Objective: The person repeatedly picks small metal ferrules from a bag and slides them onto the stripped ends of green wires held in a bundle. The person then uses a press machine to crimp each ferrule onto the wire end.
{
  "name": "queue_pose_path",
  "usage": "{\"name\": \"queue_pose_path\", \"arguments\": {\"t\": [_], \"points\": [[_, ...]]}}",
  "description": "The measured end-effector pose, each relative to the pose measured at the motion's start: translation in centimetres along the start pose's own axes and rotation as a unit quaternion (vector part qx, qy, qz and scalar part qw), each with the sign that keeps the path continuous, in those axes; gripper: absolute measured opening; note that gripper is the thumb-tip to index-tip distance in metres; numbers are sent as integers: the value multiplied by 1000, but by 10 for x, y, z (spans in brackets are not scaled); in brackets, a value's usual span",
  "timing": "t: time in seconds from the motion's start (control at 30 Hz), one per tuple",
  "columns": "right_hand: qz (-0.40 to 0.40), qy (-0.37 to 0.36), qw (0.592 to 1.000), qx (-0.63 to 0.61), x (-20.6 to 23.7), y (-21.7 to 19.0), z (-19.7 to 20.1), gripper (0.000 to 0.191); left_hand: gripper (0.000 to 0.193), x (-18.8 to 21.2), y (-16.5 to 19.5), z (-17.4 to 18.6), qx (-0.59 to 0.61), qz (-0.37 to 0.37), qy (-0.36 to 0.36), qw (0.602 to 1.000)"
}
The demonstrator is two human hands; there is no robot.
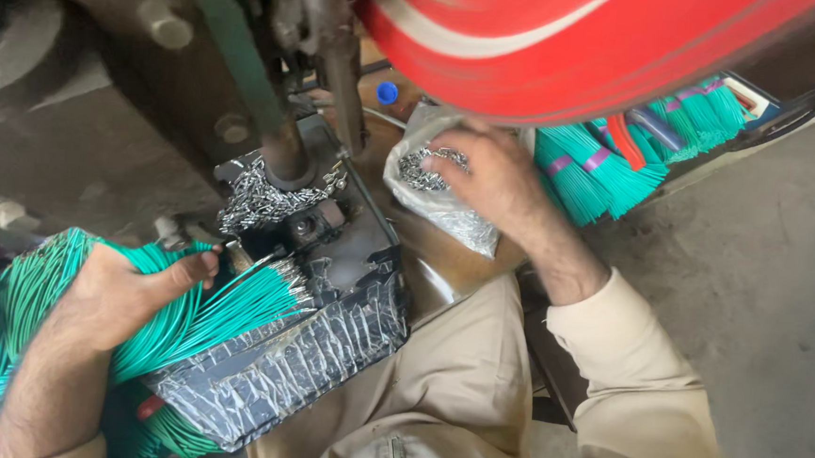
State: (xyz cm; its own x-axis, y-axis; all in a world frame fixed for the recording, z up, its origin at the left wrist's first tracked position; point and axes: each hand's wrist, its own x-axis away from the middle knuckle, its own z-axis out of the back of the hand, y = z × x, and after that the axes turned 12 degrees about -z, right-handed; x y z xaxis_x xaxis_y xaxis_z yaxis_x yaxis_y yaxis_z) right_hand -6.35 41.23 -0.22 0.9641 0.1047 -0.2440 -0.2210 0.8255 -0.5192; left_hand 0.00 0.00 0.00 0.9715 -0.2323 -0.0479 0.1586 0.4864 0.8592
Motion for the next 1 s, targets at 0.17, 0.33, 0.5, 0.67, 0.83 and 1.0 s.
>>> {"name": "queue_pose_path", "arguments": {"t": [0.17,0.33,0.5,0.67,0.83,1.0], "points": [[43,-19,994,98,9,-13,-50,28,43,-11,-19,0,-76,150,21,986],[8,20,999,28,10,3,-22,18,49,16,-10,2,-120,146,26,982],[-126,84,984,-96,12,38,16,13,41,15,-2,-5,-129,177,27,975],[-14,53,993,-109,19,36,21,13,33,10,11,-11,-61,60,33,996],[-133,23,981,-136,23,25,48,15,36,22,34,-5,-145,33,19,989],[-48,-29,990,-128,35,7,45,15,36,23,53,3,-174,26,15,984]]}}
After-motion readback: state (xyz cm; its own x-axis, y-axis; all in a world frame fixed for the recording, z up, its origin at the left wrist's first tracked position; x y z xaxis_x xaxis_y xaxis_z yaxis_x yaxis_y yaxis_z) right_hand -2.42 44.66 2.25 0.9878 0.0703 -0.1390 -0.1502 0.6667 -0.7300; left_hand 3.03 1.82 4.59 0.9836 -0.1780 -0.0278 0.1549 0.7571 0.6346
